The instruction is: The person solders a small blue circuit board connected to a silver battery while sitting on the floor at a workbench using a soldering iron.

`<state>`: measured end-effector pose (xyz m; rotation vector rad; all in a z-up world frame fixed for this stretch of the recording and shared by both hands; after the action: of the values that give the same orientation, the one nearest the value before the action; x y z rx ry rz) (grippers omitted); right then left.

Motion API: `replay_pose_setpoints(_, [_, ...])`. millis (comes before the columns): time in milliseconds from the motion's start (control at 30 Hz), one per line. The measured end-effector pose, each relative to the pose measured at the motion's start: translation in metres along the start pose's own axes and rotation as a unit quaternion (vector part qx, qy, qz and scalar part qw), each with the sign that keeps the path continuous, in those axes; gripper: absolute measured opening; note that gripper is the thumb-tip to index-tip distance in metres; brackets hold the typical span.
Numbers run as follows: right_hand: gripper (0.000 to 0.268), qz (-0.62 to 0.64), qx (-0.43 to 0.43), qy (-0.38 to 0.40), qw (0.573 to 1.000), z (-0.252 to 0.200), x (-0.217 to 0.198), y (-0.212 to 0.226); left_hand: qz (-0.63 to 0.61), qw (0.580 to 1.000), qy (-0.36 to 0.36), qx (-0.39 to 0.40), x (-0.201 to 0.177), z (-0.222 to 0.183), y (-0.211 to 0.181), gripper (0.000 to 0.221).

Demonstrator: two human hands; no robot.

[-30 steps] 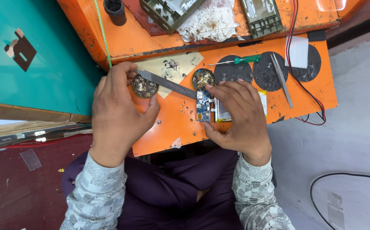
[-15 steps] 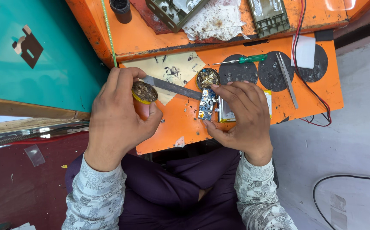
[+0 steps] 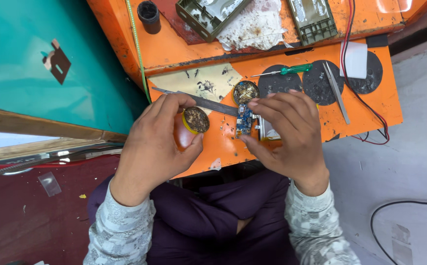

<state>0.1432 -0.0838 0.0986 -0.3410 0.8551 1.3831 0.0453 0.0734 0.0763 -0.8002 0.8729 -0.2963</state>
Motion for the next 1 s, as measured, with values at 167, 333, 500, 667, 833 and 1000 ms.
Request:
replay_pose_setpoints(167, [0.025, -0.017, -0.072, 0.098, 0.992, 0.025, 0.04, 0.02, 0.0, 1.0, 0.003, 0.0, 0.001, -0.005, 0.007, 0.051])
replay_pose_setpoints(333, [0.011, -0.06, -0.094, 0.161, 0.981, 0.038, 0.074, 0.021, -0.018, 1.0, -0.002, 0.016, -0.001, -0.009, 0.009, 0.05])
replay_pose_setpoints(500, [0.021, -0.036, -0.056, 0.213, 0.975, 0.042, 0.091, 0.007, -0.013, 0.999, 0.003, 0.029, 0.005, -0.013, 0.01, 0.047])
replay_pose_setpoints(667, [0.021, -0.002, -0.05, 0.204, 0.978, 0.044, 0.092, 0.006, -0.031, 0.999, -0.006, 0.037, 0.008, -0.015, 0.01, 0.044])
replay_pose_setpoints(833, [0.026, 0.056, -0.027, 0.186, 0.981, 0.045, 0.077, 0.002, -0.039, 0.999, -0.028, 0.023, 0.018, -0.014, 0.017, 0.045])
replay_pose_setpoints(1000, [0.026, 0.036, -0.027, 0.187, 0.981, 0.044, 0.077, 0.001, -0.049, 0.997, -0.06, -0.005, 0.026, -0.015, 0.021, 0.046])
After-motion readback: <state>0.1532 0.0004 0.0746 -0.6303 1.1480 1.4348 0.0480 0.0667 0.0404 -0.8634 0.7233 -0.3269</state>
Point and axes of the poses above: each hand's wrist, its own z-axis towards the middle knuckle, its own x-axis out of the palm, y = z × x, the point moved 10 cm from there along z, towards the middle knuckle, and after that the axes turned 12 degrees about -y, right-handed, at the moved point
